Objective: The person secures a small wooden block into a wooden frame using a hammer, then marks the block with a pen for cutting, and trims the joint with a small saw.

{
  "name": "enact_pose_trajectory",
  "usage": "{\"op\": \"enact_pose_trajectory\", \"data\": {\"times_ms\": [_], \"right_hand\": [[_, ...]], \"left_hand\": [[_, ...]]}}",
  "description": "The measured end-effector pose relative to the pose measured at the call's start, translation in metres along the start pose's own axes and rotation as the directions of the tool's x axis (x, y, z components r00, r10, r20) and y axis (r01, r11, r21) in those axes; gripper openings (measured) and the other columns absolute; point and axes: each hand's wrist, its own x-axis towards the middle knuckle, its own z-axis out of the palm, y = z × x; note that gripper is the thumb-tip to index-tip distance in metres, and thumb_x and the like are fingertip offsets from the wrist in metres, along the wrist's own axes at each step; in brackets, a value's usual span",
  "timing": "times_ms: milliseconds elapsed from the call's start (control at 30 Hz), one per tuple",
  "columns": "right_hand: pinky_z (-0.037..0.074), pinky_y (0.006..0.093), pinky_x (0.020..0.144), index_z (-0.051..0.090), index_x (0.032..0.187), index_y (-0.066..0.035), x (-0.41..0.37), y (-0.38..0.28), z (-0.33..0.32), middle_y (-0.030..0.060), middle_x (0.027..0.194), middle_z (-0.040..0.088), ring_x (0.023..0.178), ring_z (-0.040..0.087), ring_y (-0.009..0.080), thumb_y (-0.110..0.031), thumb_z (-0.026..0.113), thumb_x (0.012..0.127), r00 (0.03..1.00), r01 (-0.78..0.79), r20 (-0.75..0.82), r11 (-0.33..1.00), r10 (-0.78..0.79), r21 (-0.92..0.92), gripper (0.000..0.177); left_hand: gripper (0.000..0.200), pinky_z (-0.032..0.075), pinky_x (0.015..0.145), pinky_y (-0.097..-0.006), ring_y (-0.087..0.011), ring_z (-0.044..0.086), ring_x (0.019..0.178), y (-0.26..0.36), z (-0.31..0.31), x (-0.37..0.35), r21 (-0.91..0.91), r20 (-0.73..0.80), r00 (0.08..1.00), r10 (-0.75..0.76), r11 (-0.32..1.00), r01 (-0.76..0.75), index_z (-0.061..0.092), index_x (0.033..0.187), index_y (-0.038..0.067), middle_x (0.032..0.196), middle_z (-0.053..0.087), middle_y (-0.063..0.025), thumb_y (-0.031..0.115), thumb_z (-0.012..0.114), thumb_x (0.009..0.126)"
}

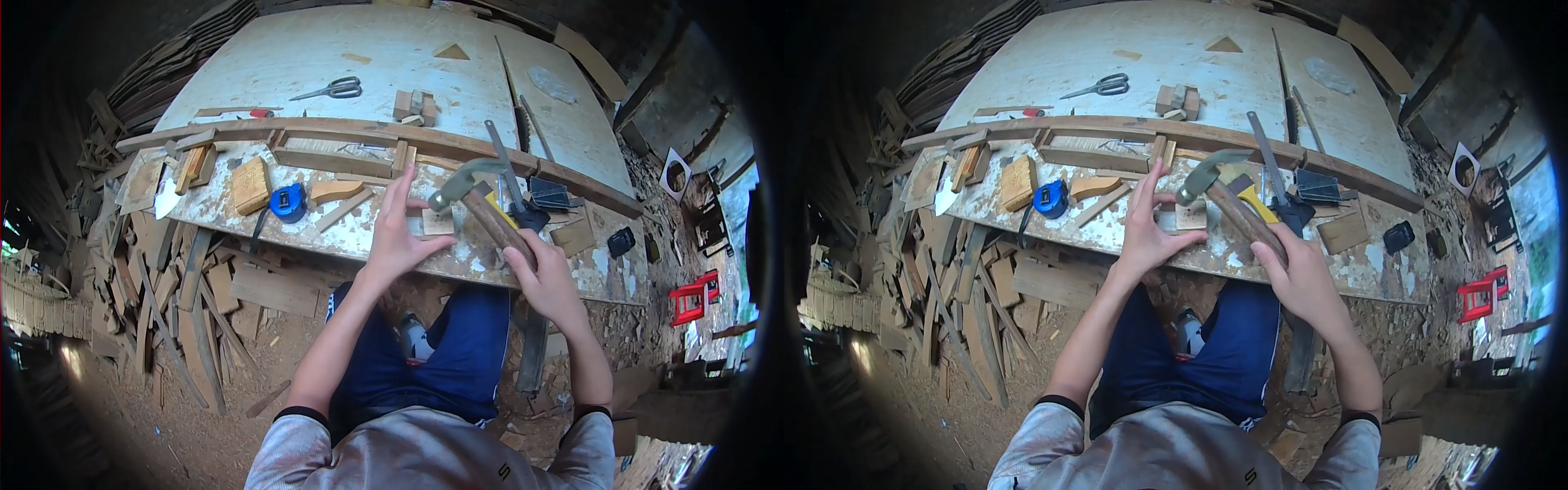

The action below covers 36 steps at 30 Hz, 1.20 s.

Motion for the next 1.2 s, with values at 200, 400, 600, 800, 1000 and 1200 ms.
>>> {"op": "enact_pose_trajectory", "data": {"times_ms": [200, 400, 600, 800, 1000, 1200], "right_hand": [[0.05, 0.0218, 0.049, 0.055, 0.143, 0.0, 0.026, 0.024, 0.047, 0.0116, 0.109, 0.078, 0.054, 0.06, 0.0081, -0.031, 0.047, 0.121, 0.989, -0.132, 0.041, 0.716, 0.143, 0.685, 0.038], [0.052, 0.0258, 0.05, 0.049, 0.15, 0.001, 0.046, 0.043, 0.087, 0.0174, 0.125, 0.077, 0.053, 0.062, 0.0122, -0.036, 0.044, 0.121, 0.996, -0.09, 0.062, 0.601, 0.067, 0.794, 0.047], [0.053, 0.0254, 0.051, 0.045, 0.155, 0.001, 0.043, 0.048, 0.091, 0.0194, 0.126, 0.077, 0.054, 0.063, 0.0122, -0.035, 0.042, 0.121, 0.999, -0.039, 0.039, 0.606, 0.013, 0.795, 0.049], [0.055, 0.0245, 0.056, 0.051, 0.151, 0.0, 0.041, 0.041, 0.09, 0.0115, 0.12, 0.076, 0.06, 0.063, 0.0087, -0.03, 0.047, 0.12, 0.996, -0.087, 0.065, 0.558, 0.06, 0.825, 0.043], [0.054, 0.0256, 0.056, 0.055, 0.14, 0.0, 0.039, 0.043, 0.091, 0.0071, 0.111, 0.072, 0.06, 0.062, 0.0095, -0.028, 0.051, 0.12, 0.997, -0.077, 0.065, 0.552, 0.043, 0.83, 0.036], [0.052, 0.0252, 0.054, 0.056, 0.139, -0.001, 0.036, 0.04, 0.09, 0.0056, 0.11, 0.072, 0.058, 0.061, 0.0084, -0.027, 0.052, 0.119, 0.997, -0.07, 0.048, 0.579, 0.053, 0.812, 0.034]], "left_hand": [[0.054, 0.059, 0.1, -0.0397, -0.0313, 0.076, 0.111, 0.001, 0.003, -0.003, 0.105, -0.007, 1.0, 0.017, 0.994, -0.016, 0.077, 0.124, 0.004, 0.141, 0.067, -0.016, 0.018, 0.098, 0.077], [0.023, 0.062, 0.09, -0.0406, -0.0325, 0.078, 0.106, 0.003, 0.007, -0.004, 0.143, -0.086, 0.995, 0.05, 0.989, -0.037, 0.079, 0.099, 0.002, 0.114, 0.078, -0.0158, 0.011, 0.091, 0.082], [0.017, 0.062, 0.087, -0.0382, -0.028, 0.08, 0.1, 0.006, 0.012, -0.004, 0.172, -0.091, 0.994, 0.062, 0.984, -0.045, 0.081, 0.097, 0.001, 0.11, 0.08, -0.0141, 0.008, 0.089, 0.084], [0.017, 0.063, 0.083, -0.0373, -0.0287, 0.08, 0.095, 0.008, 0.014, -0.001, 0.188, -0.091, 0.993, 0.074, 0.98, -0.056, 0.081, 0.094, 0.001, 0.105, 0.08, -0.0132, 0.009, 0.091, 0.083], [0.024, 0.063, 0.082, -0.0366, -0.026, 0.08, 0.093, 0.02, 0.016, 0.012, 0.203, -0.049, 0.998, -0.048, 0.977, 0.057, 0.082, 0.096, 0.002, 0.101, 0.08, -0.0107, 0.012, 0.095, 0.079], [0.022, 0.063, 0.077, -0.0335, -0.0237, 0.08, 0.084, 0.019, 0.033, 0.011, 0.188, -0.154, 0.986, -0.068, 0.977, 0.097, 0.08, 0.096, 0.0, 0.097, 0.08, -0.0111, 0.009, 0.093, 0.081]]}}
